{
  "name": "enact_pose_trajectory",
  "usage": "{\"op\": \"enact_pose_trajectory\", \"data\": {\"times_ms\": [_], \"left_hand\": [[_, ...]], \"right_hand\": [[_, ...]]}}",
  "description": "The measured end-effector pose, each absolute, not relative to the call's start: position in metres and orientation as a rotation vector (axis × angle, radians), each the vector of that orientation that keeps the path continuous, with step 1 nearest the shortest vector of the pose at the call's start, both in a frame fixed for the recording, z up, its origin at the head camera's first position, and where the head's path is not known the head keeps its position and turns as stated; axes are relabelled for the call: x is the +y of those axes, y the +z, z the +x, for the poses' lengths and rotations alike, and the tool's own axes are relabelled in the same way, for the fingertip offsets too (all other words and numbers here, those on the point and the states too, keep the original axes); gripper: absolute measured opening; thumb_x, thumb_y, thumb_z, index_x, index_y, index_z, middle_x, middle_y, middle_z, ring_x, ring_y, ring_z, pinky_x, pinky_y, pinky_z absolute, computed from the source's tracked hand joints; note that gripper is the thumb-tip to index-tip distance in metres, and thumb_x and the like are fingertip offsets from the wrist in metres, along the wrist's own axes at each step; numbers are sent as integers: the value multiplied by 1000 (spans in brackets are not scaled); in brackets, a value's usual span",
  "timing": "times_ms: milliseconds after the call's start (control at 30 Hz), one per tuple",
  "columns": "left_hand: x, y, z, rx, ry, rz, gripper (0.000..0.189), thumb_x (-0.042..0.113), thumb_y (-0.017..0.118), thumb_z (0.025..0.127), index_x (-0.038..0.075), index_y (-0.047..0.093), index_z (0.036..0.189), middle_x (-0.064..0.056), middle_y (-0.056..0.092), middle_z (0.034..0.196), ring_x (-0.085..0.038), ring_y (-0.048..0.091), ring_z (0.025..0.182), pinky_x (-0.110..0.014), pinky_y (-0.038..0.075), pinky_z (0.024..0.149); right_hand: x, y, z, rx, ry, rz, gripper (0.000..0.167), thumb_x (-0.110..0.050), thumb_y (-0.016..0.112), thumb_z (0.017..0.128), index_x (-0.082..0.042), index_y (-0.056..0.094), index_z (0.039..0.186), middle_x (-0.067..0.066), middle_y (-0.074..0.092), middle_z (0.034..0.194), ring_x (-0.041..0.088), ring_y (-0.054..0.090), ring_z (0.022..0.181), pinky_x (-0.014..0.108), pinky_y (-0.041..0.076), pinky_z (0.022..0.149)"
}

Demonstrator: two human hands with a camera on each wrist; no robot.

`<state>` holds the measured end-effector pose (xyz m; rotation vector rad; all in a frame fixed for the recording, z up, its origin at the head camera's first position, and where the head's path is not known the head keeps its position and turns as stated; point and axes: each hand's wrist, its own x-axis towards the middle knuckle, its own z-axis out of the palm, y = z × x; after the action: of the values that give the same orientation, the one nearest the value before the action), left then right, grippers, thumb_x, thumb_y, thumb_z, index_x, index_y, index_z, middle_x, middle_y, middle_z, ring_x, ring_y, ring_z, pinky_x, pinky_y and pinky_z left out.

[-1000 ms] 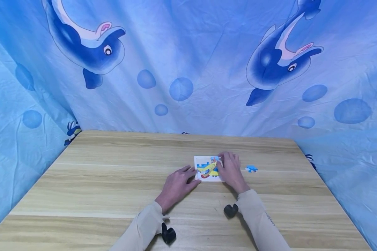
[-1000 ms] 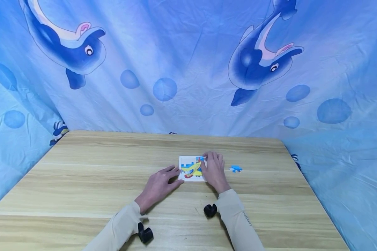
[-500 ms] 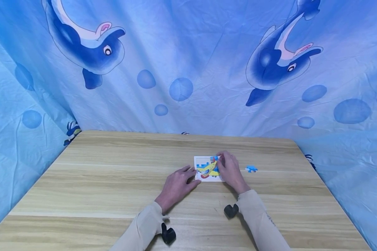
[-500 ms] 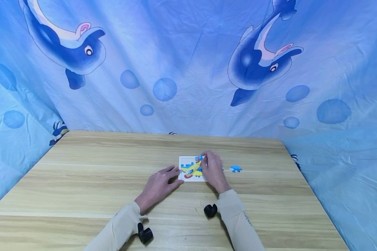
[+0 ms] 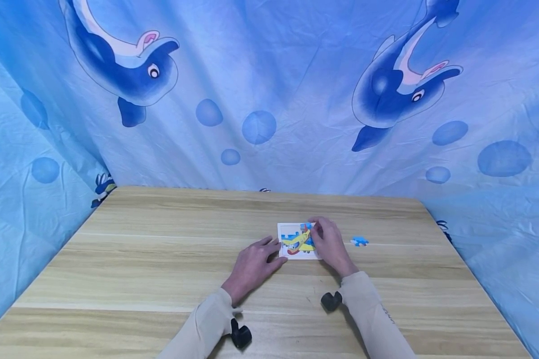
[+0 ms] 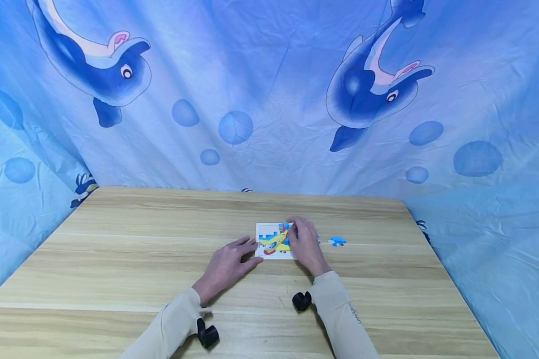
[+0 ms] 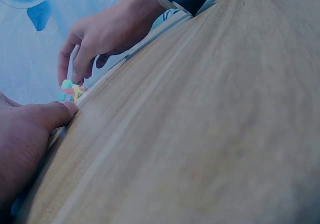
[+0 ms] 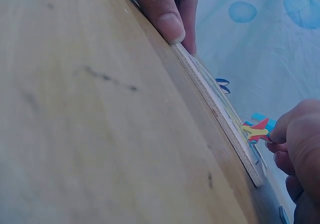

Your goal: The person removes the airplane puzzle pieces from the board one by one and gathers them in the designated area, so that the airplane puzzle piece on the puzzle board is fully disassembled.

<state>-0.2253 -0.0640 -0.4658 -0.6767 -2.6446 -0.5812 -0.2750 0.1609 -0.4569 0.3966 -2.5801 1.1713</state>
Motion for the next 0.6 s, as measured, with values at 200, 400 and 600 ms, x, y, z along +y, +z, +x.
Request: {"op": "enact_pose_trajectory", "data": {"times_ms": [200,400,600], "left_hand": [[-63,-465,-225,-2644,-589,-677,43,48,65,89,17,70,118,-3,66,122,-26,60,116,-44,54,87],[-63,-464,-224,-2664,-592,-667,44,49,64,89,18,69,119,-3,65,124,-26,59,118,-44,53,89],[-63,-465,-224,-2667,-581,-659,43,50,64,89,19,69,118,-3,65,124,-26,58,119,-44,52,90]], "right_hand": [[164,-456,-274,-2577,1220,363,23,-8,57,96,-7,61,119,3,58,91,18,53,85,33,47,74],[172,-456,-272,-2552,1284,332,25,-9,56,96,-7,61,120,4,59,91,17,55,83,32,48,71],[188,-455,-268,-2490,1293,340,24,-6,57,94,-4,62,118,4,60,88,17,56,80,27,47,64]]}}
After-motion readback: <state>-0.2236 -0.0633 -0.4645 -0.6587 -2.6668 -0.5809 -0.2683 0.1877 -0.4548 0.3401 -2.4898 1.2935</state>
